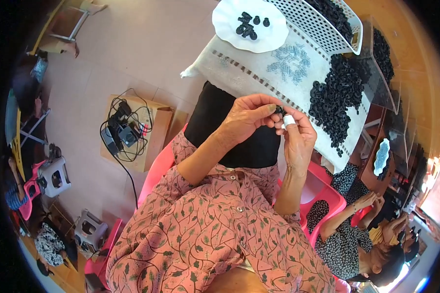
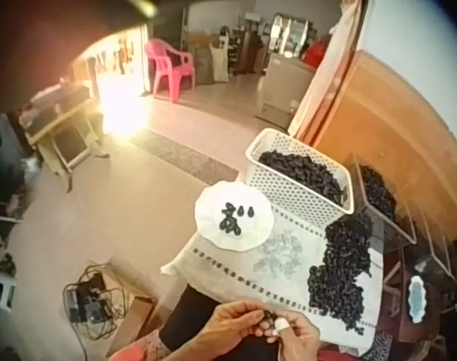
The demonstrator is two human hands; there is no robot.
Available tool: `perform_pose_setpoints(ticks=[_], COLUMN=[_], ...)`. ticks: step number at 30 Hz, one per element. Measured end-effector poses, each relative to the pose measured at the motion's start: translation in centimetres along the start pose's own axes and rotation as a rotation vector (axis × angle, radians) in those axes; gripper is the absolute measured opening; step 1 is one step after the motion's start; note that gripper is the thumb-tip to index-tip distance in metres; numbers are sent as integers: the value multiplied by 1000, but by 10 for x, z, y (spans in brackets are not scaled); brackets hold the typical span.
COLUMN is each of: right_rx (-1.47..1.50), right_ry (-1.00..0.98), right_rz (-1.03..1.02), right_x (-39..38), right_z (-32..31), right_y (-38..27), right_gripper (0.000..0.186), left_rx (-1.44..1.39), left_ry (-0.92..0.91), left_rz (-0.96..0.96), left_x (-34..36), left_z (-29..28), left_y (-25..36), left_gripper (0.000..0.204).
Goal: The person picks up a black plastic piece, fits a white component into it, and places the assembled unit onto a white plate, repeating the process several times.
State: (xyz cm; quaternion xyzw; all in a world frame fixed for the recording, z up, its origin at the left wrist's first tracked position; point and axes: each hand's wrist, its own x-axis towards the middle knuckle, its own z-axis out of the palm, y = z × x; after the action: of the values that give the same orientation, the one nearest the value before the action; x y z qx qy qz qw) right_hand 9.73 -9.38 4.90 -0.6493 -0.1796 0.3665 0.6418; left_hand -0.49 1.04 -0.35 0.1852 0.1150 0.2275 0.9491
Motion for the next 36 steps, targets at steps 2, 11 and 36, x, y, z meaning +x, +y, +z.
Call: perform_pose_setpoints(ticks=[2, 11, 36], right_rx=[-13, 6, -324], right_ry=[9, 74, 207], right_rz=[-4, -64, -193], right_x=[1, 2, 1], right_z=[2, 9, 23], right_y=[-1, -2, 6], right_gripper=[20, 16, 8], left_rx=[-13, -19, 752], left_ry=[-6, -8, 111], left_rz=[2, 25, 250], left_x=[0, 2, 1], left_z=[-1, -2, 6], left_y=[0, 0, 10], left_gripper=[21, 20, 11])
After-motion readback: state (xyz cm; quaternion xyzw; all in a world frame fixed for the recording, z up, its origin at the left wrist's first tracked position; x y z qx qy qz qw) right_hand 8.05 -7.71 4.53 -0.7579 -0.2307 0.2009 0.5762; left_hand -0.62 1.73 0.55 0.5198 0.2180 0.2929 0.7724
